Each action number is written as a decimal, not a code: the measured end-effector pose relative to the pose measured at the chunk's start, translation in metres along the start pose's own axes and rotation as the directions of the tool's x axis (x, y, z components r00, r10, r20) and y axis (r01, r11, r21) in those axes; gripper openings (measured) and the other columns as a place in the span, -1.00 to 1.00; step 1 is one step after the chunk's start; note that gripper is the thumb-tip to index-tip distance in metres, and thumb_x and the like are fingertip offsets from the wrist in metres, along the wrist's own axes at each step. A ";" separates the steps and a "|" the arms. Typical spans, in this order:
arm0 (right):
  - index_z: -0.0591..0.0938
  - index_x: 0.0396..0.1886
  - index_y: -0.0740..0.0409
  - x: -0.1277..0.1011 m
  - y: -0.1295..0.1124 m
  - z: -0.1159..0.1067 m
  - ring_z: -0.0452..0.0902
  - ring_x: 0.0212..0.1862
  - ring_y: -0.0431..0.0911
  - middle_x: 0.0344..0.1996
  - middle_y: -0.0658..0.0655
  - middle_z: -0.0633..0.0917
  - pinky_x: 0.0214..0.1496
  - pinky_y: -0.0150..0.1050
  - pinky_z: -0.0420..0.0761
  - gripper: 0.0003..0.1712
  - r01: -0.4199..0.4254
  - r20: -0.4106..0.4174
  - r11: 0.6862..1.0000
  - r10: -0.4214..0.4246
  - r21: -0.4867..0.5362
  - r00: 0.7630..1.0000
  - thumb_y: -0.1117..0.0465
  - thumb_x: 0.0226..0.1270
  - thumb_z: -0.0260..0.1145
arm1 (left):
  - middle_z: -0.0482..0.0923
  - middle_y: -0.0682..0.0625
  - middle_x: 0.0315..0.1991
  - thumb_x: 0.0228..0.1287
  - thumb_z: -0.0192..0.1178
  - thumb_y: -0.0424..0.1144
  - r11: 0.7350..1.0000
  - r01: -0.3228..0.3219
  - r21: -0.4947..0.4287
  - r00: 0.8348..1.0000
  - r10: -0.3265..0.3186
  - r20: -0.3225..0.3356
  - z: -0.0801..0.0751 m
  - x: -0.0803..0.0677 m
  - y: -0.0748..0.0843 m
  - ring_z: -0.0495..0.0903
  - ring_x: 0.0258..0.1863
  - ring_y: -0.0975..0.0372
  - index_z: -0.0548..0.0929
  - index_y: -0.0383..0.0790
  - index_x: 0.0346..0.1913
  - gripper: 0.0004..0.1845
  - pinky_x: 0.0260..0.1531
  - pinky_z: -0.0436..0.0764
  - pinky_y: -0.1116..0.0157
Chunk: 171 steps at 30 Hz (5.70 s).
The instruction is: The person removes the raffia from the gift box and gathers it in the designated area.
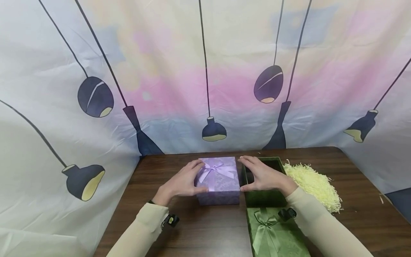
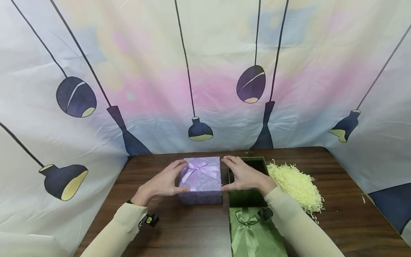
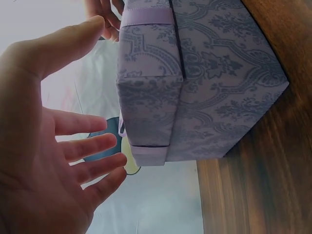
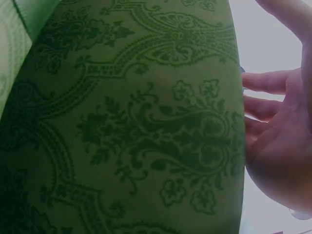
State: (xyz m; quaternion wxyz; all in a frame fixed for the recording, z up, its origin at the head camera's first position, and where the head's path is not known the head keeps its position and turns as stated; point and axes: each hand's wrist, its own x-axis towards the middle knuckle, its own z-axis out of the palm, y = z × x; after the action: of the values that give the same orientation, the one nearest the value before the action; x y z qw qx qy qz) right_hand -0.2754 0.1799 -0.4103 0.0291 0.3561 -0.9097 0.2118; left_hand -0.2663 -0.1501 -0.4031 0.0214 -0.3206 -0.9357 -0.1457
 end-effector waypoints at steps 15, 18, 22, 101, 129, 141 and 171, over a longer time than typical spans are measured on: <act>0.19 0.49 0.21 0.008 0.000 0.007 0.15 0.45 0.16 0.47 0.29 0.17 0.37 0.11 0.35 0.24 -0.015 0.064 1.000 0.015 0.011 0.998 -0.42 -0.02 0.40 | 0.17 -0.19 0.45 0.01 0.33 0.32 0.998 0.061 -0.034 0.998 -0.060 0.034 0.004 -0.006 -0.008 0.21 0.42 0.01 0.25 -0.31 0.45 0.08 0.38 0.30 0.04; 0.19 0.49 0.25 0.010 0.000 0.008 0.16 0.45 0.17 0.46 0.32 0.19 0.37 0.11 0.35 0.26 -0.006 0.060 1.000 0.005 0.005 0.998 -0.40 -0.03 0.42 | 0.16 -0.16 0.45 0.00 0.33 0.33 0.997 0.077 -0.029 0.996 -0.076 0.042 0.004 -0.005 -0.009 0.21 0.42 0.04 0.23 -0.29 0.46 0.09 0.38 0.30 0.06; 0.19 0.48 0.29 0.012 -0.002 0.009 0.17 0.44 0.18 0.45 0.35 0.20 0.37 0.10 0.35 0.25 0.004 0.055 1.000 -0.004 0.008 0.998 -0.36 -0.04 0.44 | 0.16 -0.18 0.45 -0.01 0.34 0.32 0.996 0.078 -0.037 0.996 -0.076 0.040 0.006 -0.005 -0.011 0.22 0.42 0.04 0.23 -0.29 0.46 0.09 0.39 0.30 0.07; 0.40 0.30 0.45 0.032 -0.028 0.033 0.39 0.30 0.20 0.37 0.45 0.28 0.26 -0.03 0.50 0.18 -0.035 -0.029 0.999 0.034 -0.032 0.999 -0.21 -0.24 0.56 | 0.25 -0.18 0.39 -0.16 0.52 0.13 0.967 0.107 -0.233 0.991 -0.123 -0.054 0.025 -0.014 -0.023 0.39 0.30 -0.03 0.28 -0.32 0.43 0.10 0.27 0.42 -0.03; 0.47 0.30 0.28 0.030 -0.030 0.041 0.39 0.29 0.20 0.34 0.35 0.36 0.24 0.11 0.48 0.14 -0.148 -0.127 0.978 0.167 0.147 0.978 -0.19 -0.33 0.61 | 0.25 -0.14 0.40 -0.15 0.51 0.12 0.958 0.101 -0.270 0.987 -0.130 -0.094 0.024 -0.019 -0.028 0.40 0.31 0.00 0.28 -0.30 0.44 0.09 0.28 0.40 -0.04; 0.46 0.31 0.30 0.029 -0.034 0.034 0.35 0.32 0.21 0.36 0.35 0.33 0.28 0.13 0.44 0.13 -0.111 -0.157 0.978 0.139 0.174 0.978 -0.15 -0.29 0.62 | 0.24 -0.11 0.40 -0.16 0.51 0.15 0.957 0.098 -0.274 0.984 -0.134 -0.117 0.018 -0.020 -0.026 0.39 0.31 0.01 0.28 -0.27 0.45 0.10 0.28 0.40 -0.05; 0.47 0.29 0.33 0.019 -0.041 0.022 0.35 0.31 0.22 0.34 0.36 0.35 0.27 0.15 0.44 0.12 -0.054 -0.202 0.985 0.087 0.163 0.976 -0.16 -0.29 0.61 | 0.28 -0.09 0.38 -0.18 0.51 0.15 0.965 0.055 -0.255 0.983 -0.098 -0.157 0.011 -0.024 -0.018 0.38 0.31 0.02 0.31 -0.27 0.43 0.09 0.26 0.41 -0.05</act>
State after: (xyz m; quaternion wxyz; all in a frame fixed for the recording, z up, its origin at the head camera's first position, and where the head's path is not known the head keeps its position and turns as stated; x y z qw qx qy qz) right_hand -0.2602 0.1325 -0.4121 0.0888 0.3007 -0.8942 0.3194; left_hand -0.2576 -0.1741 -0.4215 0.0541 -0.2709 -0.9164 -0.2897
